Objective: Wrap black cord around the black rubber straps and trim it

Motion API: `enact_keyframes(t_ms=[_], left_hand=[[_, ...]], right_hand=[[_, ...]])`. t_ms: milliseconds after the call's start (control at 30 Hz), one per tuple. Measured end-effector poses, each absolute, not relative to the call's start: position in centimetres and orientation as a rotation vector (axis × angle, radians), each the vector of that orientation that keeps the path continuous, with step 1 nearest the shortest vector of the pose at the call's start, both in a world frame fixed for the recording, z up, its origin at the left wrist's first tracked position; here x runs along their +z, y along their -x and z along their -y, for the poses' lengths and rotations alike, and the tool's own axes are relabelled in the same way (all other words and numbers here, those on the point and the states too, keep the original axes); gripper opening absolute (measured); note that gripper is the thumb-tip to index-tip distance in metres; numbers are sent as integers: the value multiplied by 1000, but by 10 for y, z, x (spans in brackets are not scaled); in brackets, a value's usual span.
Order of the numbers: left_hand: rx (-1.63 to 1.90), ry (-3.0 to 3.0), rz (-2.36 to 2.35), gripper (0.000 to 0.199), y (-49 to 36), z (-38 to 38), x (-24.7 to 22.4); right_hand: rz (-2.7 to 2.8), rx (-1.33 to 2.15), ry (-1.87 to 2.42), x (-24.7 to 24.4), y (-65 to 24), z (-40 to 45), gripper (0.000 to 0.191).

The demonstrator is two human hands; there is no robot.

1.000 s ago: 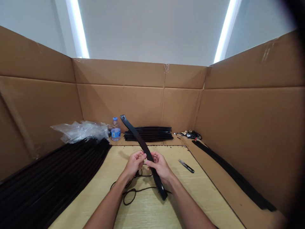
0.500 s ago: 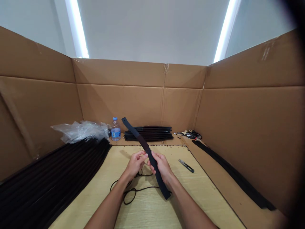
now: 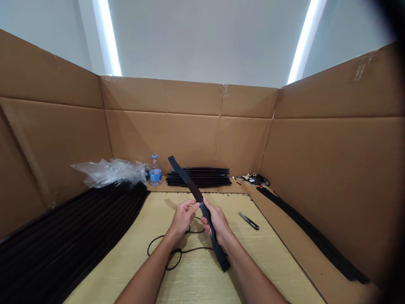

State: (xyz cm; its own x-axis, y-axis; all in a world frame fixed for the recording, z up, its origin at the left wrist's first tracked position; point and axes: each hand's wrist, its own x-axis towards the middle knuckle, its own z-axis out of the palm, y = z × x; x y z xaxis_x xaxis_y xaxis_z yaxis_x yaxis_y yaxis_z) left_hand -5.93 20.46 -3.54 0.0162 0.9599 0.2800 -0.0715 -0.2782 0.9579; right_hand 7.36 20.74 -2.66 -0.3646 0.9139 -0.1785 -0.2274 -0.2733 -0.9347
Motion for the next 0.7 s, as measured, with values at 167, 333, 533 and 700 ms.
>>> enact_keyframes(t_ms=[167, 333, 533, 700], left_hand=[[1440, -1339, -988, 40, 59, -204, -35], [1504, -1235, -1020, 44, 71, -211, -39], [1456, -1195, -914, 49, 79, -213, -37], [1354, -1238, -883, 43, 78, -206, -32]], right_hand=[[1110, 1776, 952, -27, -73, -210, 58], [1131, 1755, 711, -30, -72, -213, 50], [1165, 1747, 718, -31, -72, -210, 60], [1345, 1798, 632, -32, -80, -208, 50]])
